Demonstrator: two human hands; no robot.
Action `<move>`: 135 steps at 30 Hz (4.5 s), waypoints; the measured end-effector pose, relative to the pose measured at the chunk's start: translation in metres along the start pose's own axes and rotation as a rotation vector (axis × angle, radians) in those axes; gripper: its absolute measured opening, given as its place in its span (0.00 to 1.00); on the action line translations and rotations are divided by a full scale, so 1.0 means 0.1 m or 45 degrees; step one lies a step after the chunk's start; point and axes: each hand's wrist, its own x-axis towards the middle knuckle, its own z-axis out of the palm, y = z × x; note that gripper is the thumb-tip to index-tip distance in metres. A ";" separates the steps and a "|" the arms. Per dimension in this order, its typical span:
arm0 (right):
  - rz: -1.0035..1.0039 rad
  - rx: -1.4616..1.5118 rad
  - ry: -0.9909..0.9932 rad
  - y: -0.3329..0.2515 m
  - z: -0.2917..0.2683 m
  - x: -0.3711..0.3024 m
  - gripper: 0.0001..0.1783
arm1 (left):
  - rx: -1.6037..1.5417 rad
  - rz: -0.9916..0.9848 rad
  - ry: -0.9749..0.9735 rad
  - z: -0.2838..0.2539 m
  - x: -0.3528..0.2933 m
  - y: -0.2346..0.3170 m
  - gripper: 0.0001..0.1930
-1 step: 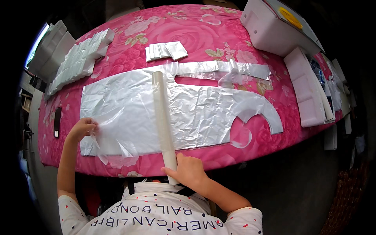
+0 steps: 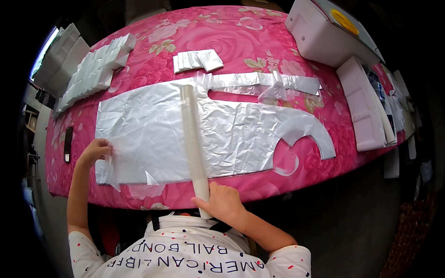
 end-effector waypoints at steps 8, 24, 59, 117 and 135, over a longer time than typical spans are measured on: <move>0.076 0.212 0.051 0.02 0.04 0.01 0.29 | 0.741 1.091 0.710 0.87 -0.30 0.66 0.13; -0.091 0.447 0.208 0.07 -0.40 0.60 0.29 | 0.913 1.247 0.364 2.50 0.06 0.74 0.30; -0.991 0.313 0.574 -0.40 -0.77 1.43 0.34 | -0.675 1.399 0.189 2.18 -0.20 1.19 0.47; -0.867 -0.333 0.286 0.28 -0.35 0.66 0.38 | 0.906 1.017 0.524 1.29 0.24 0.23 0.30; -1.436 0.072 0.119 -1.08 0.21 1.12 0.26 | 0.699 1.003 0.734 0.63 -0.65 -0.93 0.26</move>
